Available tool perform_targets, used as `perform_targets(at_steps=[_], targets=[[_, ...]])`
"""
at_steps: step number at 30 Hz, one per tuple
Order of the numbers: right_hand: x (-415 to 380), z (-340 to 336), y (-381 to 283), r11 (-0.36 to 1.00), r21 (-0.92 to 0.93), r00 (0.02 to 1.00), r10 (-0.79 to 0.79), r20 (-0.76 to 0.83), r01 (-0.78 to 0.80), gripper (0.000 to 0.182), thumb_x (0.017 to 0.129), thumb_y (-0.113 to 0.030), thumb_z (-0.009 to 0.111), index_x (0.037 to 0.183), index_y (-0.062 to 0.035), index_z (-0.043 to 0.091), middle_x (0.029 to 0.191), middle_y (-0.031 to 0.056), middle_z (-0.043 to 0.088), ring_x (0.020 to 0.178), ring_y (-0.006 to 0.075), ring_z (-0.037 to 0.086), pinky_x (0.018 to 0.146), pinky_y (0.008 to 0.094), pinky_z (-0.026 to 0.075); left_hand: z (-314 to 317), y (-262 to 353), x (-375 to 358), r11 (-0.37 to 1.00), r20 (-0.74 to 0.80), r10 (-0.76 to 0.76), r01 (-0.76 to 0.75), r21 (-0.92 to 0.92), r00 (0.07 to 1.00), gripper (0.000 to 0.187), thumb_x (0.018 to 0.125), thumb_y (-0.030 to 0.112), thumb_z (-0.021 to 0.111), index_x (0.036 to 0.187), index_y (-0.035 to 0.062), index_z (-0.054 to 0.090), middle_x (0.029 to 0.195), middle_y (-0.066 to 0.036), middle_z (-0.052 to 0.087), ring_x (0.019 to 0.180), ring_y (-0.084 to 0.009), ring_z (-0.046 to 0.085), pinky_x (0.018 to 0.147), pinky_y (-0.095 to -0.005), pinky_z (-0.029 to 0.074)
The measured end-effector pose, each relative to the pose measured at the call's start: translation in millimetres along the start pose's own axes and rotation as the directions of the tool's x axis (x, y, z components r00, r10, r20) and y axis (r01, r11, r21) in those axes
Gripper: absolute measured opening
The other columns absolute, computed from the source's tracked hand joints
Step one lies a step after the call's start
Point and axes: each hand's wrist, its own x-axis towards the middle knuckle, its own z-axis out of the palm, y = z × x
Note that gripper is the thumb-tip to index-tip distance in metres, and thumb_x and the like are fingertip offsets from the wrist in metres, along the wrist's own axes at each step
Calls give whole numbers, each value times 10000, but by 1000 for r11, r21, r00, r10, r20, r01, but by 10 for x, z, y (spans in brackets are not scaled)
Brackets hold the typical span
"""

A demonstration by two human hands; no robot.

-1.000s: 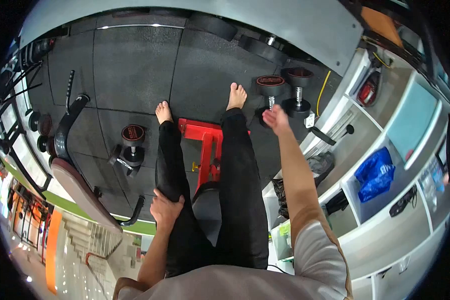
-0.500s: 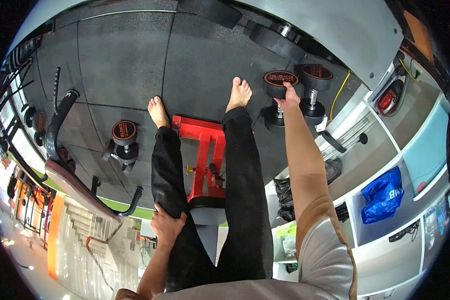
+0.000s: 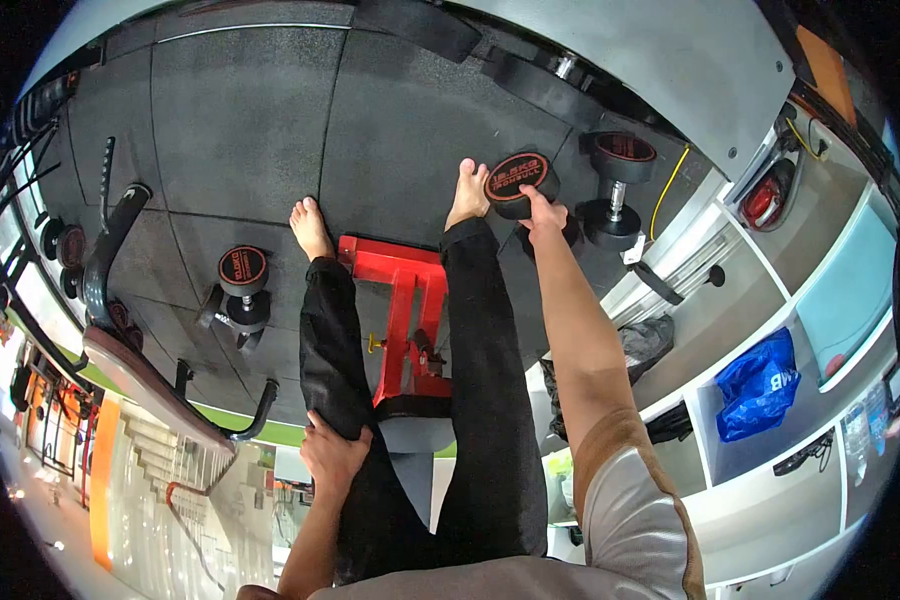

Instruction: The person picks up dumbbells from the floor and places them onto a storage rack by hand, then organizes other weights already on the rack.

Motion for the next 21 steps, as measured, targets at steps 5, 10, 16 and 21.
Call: perform_targets(at_steps=[5, 10, 16, 21], targets=[[47, 39, -135, 995, -102, 1000, -4, -24, 1, 737, 557, -255, 816, 1123, 58, 464, 1085, 158, 525, 903, 255, 589, 639, 372, 565, 49, -58, 19, 999, -19, 26, -26, -19, 999, 928, 560, 434, 707, 1187, -149, 349, 863, -244, 579, 771, -369, 602, 705, -409, 489], [216, -234, 42, 983, -44, 975, -169, 144, 177, 487, 676, -269, 747, 996, 46, 558, 859, 129, 624, 677, 197, 633, 524, 280, 539, 155, -148, 48, 998, -45, 41, -43, -39, 998, 885, 564, 438, 713, 1148, -135, 375, 859, -239, 582, 774, -371, 600, 703, -413, 488], [-46, -575, 392, 984, 63, 876, -180, 448, 170, 267, 795, -194, 606, 1007, -37, 562, 867, 117, 643, 711, 191, 639, 605, 265, 493, 144, -257, 84, 972, 54, -11, 23, -235, 998, 763, 595, 430, 705, 1087, -44, 365, 944, -227, 554, 862, -356, 585, 735, -410, 485], [-753, -291, 729, 939, -272, 783, 5, 622, 210, 325, 829, -288, 572, 1071, -72, 560, 996, 112, 631, 896, 208, 604, 746, 287, 454, 154, -597, 94, 927, 122, -12, 57, -370, 992, 862, 599, 499, 681, 1138, -79, 338, 926, -235, 544, 801, -344, 602, 679, -384, 502]])
